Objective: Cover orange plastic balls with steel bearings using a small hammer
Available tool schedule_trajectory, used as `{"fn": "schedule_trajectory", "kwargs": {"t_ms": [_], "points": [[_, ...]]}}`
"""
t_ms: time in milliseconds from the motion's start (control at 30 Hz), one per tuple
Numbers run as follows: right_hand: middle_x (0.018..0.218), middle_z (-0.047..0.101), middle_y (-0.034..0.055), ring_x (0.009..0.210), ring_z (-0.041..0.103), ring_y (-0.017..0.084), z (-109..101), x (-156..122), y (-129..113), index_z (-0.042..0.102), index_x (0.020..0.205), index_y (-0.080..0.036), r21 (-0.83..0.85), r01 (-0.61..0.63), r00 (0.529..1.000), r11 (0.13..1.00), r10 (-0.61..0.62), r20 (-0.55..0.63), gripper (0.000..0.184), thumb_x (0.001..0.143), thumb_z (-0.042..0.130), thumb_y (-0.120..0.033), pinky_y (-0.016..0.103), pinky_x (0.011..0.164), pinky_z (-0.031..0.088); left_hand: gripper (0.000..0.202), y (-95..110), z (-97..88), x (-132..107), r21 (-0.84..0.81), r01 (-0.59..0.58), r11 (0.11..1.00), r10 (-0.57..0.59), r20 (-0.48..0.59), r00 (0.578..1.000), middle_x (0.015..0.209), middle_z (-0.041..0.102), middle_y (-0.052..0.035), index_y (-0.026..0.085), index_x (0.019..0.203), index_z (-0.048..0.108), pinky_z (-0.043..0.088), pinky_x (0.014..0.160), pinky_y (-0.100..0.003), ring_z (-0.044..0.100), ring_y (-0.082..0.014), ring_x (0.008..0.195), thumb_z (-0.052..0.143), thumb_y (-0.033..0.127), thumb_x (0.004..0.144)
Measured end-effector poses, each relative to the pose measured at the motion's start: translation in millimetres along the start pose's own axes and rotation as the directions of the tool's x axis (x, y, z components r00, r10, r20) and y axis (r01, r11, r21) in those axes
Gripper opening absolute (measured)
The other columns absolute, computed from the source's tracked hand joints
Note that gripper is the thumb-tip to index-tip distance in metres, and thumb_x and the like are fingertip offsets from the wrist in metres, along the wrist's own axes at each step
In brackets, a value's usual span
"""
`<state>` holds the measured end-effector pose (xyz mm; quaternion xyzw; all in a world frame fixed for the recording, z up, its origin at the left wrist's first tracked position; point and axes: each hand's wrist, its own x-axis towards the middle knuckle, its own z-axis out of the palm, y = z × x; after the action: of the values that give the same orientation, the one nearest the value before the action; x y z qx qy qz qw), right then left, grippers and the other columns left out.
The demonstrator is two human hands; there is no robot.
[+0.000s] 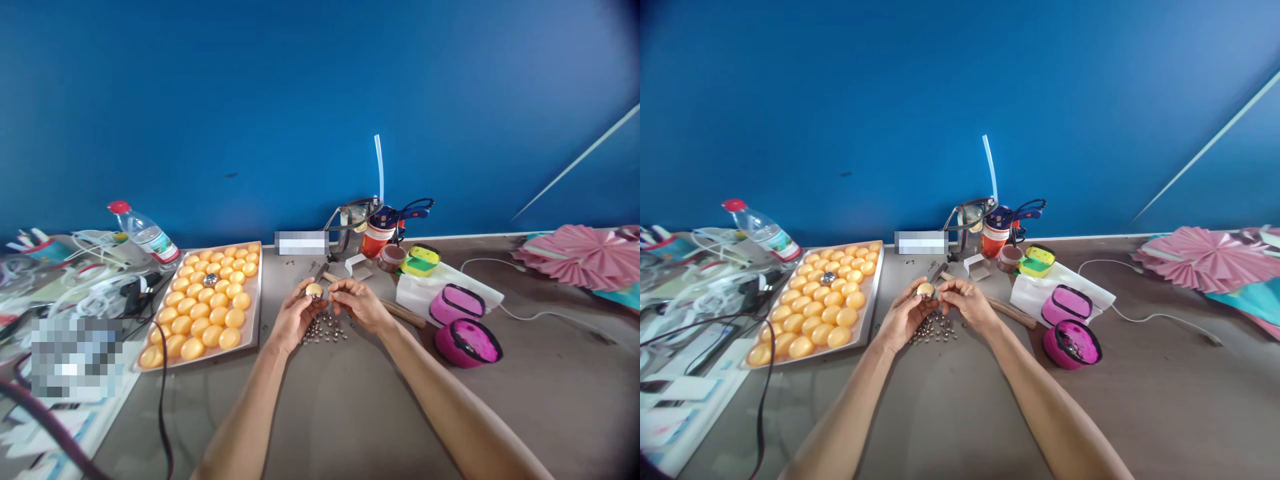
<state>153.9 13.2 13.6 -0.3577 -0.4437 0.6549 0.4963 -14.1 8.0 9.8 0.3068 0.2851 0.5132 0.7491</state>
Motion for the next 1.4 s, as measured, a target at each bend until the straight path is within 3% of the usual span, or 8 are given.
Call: {"fn": "schedule_trajectory", "kwargs": {"t_ms": [167,300,700,1400], "points": [[0.056,0.056,-0.0043,0.047,0.05,0.01,7,0,2,0.058,0.074,-0.017,-0.153,0.051,0.999,0.987,-0.053,-0.01,0.018,0.071,0.066,-0.033,0.024,0.052,0.039,0.04,-1,0.6,-1,0.017,0.007,1.0,-0.007,0.015,1.0,0.091,0.066,-0.0038,0.019,0.112,0.057,0.045,0.085,-0.036,0.064,-0.0171,0.079,0.066,0.019,0.073],[0.058,0.052,-0.0041,0.05,0.046,0.009,11,-1,0,0.058,0.068,-0.017,-0.237,0.078,0.996,0.968,-0.087,-0.029,0.018,0.07,0.066,-0.033,0.024,0.053,0.037,0.041,0,1.7,-2,0.04,0.015,0.999,-0.015,0.007,1.0,0.091,0.066,-0.0035,0.02,0.111,0.059,0.045,0.085,-0.038,0.063,-0.0169,0.078,0.069,0.021,0.071],[0.057,0.051,-0.0041,0.049,0.043,0.009,8,3,10,0.058,0.071,-0.018,-0.236,0.063,0.995,0.97,-0.078,-0.055,0.016,0.07,0.064,-0.033,0.024,0.052,0.033,0.035,-4,-1.5,0,0.061,0.01,0.998,-0.011,0.016,1.0,0.094,0.064,-0.0035,0.02,0.106,0.06,0.046,0.082,-0.035,0.062,-0.0162,0.079,0.068,0.022,0.072],[0.053,0.048,-0.0051,0.046,0.039,0.008,8,1,9,0.057,0.07,-0.018,-0.205,0.041,0.997,0.978,-0.052,-0.05,0.022,0.07,0.067,-0.038,0.023,0.049,0.029,0.039,-4,4.0,-4,0.087,0.009,0.996,-0.009,0.001,1.0,0.096,0.063,-0.0039,0.019,0.106,0.06,0.045,0.085,-0.035,0.061,-0.0168,0.083,0.071,0.026,0.07]]}}
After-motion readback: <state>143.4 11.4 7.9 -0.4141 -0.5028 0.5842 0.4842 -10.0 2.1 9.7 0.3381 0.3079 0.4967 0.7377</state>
